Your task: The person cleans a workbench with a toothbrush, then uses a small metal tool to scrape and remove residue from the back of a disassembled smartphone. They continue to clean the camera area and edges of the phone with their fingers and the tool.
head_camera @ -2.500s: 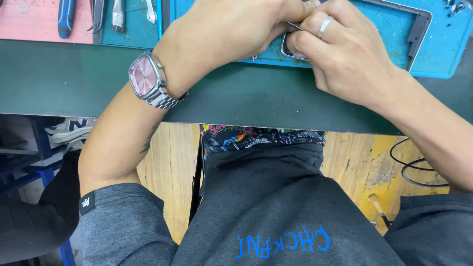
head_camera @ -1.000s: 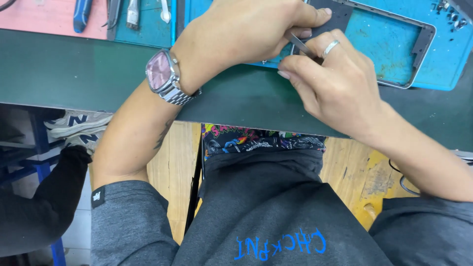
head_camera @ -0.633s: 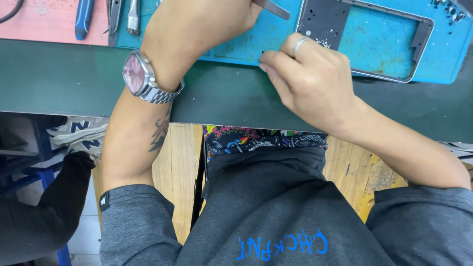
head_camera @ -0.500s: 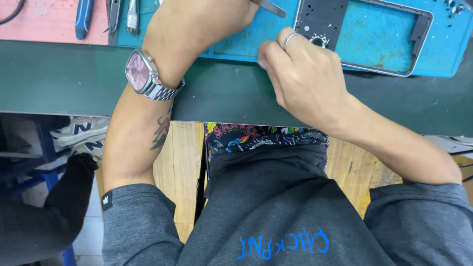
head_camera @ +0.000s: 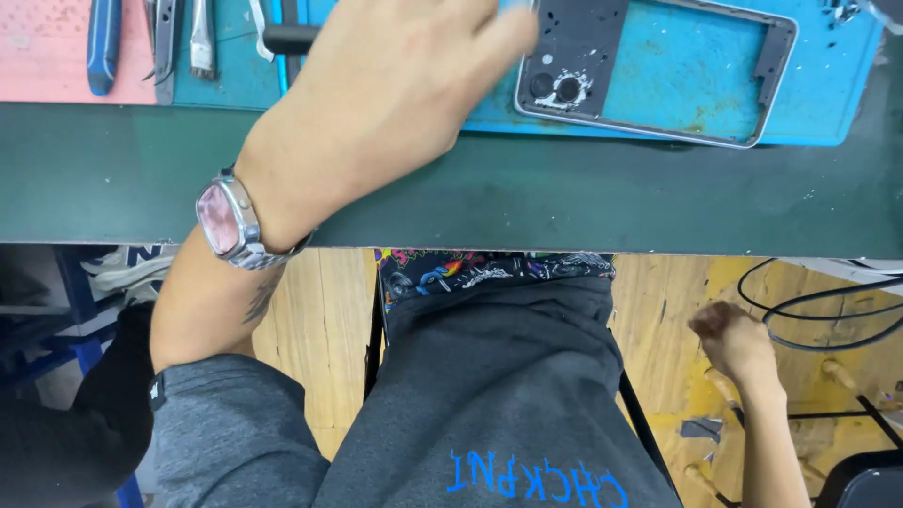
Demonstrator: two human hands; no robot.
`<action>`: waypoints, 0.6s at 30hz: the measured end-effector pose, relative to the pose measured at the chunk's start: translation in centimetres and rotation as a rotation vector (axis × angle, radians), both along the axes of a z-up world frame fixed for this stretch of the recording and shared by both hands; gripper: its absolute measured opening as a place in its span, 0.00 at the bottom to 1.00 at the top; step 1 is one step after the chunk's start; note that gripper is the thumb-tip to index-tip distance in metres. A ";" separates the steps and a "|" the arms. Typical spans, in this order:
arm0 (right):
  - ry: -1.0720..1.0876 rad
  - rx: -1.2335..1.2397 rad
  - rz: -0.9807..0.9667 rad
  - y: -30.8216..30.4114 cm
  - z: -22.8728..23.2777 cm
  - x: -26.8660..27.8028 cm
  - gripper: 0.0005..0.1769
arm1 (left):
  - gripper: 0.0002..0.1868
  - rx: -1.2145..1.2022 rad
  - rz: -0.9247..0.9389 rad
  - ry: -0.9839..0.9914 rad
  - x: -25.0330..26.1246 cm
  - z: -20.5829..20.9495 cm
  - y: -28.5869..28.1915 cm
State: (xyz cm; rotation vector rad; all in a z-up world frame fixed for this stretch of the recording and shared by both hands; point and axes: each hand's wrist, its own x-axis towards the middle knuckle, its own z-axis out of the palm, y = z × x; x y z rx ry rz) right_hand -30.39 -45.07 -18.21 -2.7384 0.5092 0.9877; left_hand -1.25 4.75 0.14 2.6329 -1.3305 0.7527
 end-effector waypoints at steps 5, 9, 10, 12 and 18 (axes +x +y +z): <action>0.227 -0.248 -0.269 -7.8 -7.2 -3.9 0.19 | 0.11 0.104 -0.085 -0.060 -0.5 0.0 0.5; 0.249 -0.235 -0.154 -8.4 -9.5 -3.8 0.21 | 0.07 0.108 -0.073 -0.025 -1.5 1.4 0.4; 0.212 -0.169 -0.189 -7.7 -9.1 -3.2 0.24 | 0.05 0.123 -0.076 -0.042 -1.7 1.6 0.4; 0.174 -0.101 -0.226 -6.9 -8.8 -2.3 0.28 | 0.06 0.138 -0.082 -0.059 -1.9 1.8 0.3; 0.241 -0.065 -0.361 -0.3 -2.3 1.5 0.13 | 0.07 0.183 -0.082 -0.090 -2.1 1.9 0.5</action>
